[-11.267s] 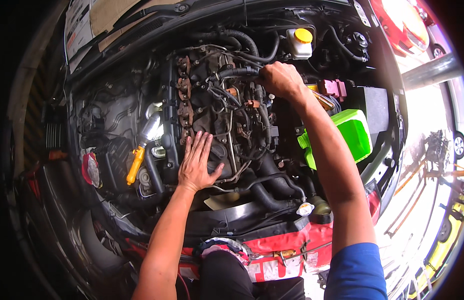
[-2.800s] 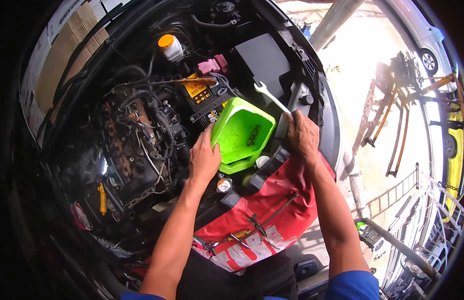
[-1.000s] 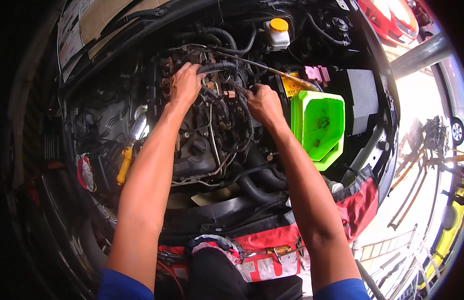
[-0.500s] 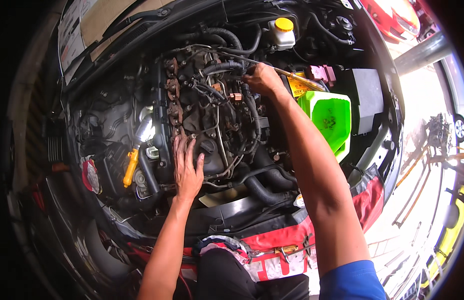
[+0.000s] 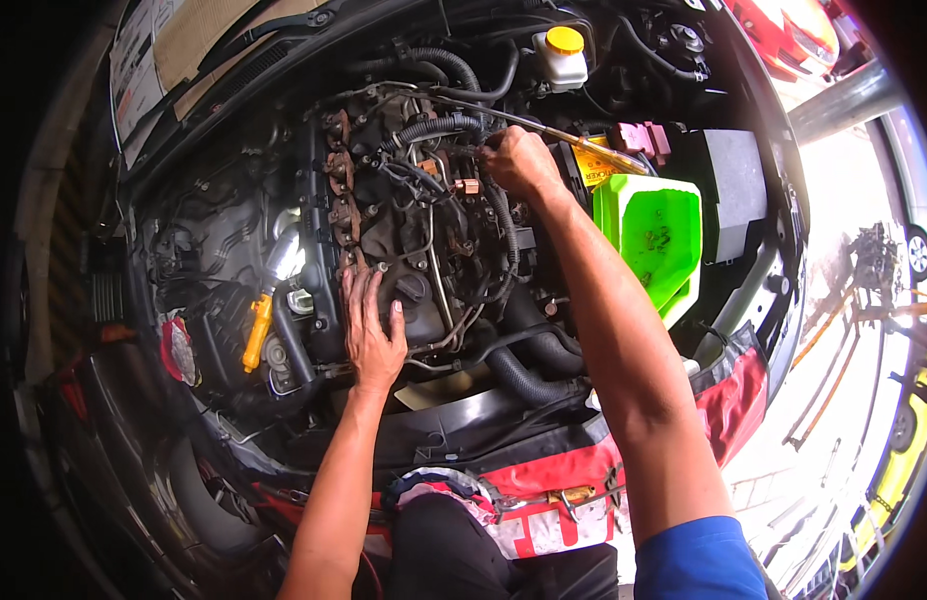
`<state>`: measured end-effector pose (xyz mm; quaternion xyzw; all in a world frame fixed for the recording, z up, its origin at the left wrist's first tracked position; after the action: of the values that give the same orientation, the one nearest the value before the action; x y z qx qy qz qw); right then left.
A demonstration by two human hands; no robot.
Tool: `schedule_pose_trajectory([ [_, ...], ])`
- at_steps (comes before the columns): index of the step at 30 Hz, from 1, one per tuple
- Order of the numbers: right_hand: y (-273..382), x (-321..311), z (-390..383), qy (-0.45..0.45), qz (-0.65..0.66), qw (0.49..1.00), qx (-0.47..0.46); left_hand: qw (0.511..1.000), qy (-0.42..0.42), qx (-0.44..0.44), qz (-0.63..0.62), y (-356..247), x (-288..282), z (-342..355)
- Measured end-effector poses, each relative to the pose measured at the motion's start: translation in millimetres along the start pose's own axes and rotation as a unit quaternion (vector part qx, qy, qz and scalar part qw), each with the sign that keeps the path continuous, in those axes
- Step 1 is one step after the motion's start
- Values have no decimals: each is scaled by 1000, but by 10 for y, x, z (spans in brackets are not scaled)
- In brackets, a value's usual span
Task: The person works on a car engine by loosening bolts with a socket tool, unfastening pipe fittings using a wrench, and disconnecting engine components by hand.
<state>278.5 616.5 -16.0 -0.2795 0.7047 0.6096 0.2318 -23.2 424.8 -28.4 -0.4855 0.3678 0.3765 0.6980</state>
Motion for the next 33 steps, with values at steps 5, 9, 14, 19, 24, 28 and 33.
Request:
schedule_pose_trajectory([
  [5,-24,30,-63,-23,9,1000,-9,1000,3,1,-8,-17,-3,-6],
  [9,27,98,-138,-57,36,998,8,999,-3,-14,-40,-65,-50,23],
  [14,101,305,-408,-175,386,904,50,988,-55,52,-135,-553,-145,398],
  [19,34,641,-369,-180,816,548,38,948,-45,136,-285,-1310,39,1307],
  [24,-200,649,-363,-159,843,513,-29,955,25,159,-248,-1626,550,1952],
  [28,2,691,-266,-218,788,571,-75,968,133,112,-179,-1552,681,2337],
  [33,-302,697,-151,-222,791,570,-22,927,348,44,-130,-1566,810,2426],
])
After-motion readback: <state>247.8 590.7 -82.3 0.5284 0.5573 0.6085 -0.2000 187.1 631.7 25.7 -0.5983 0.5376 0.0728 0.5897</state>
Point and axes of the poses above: each hand's wrist, its own z-axis towards the middle knuckle, its own x-axis out of the palm, y = z × x, the point moved 1 cm from there along z, towards the middle knuckle, and after that the axes turned 3 degrees about -x, right-handed, at the moved point
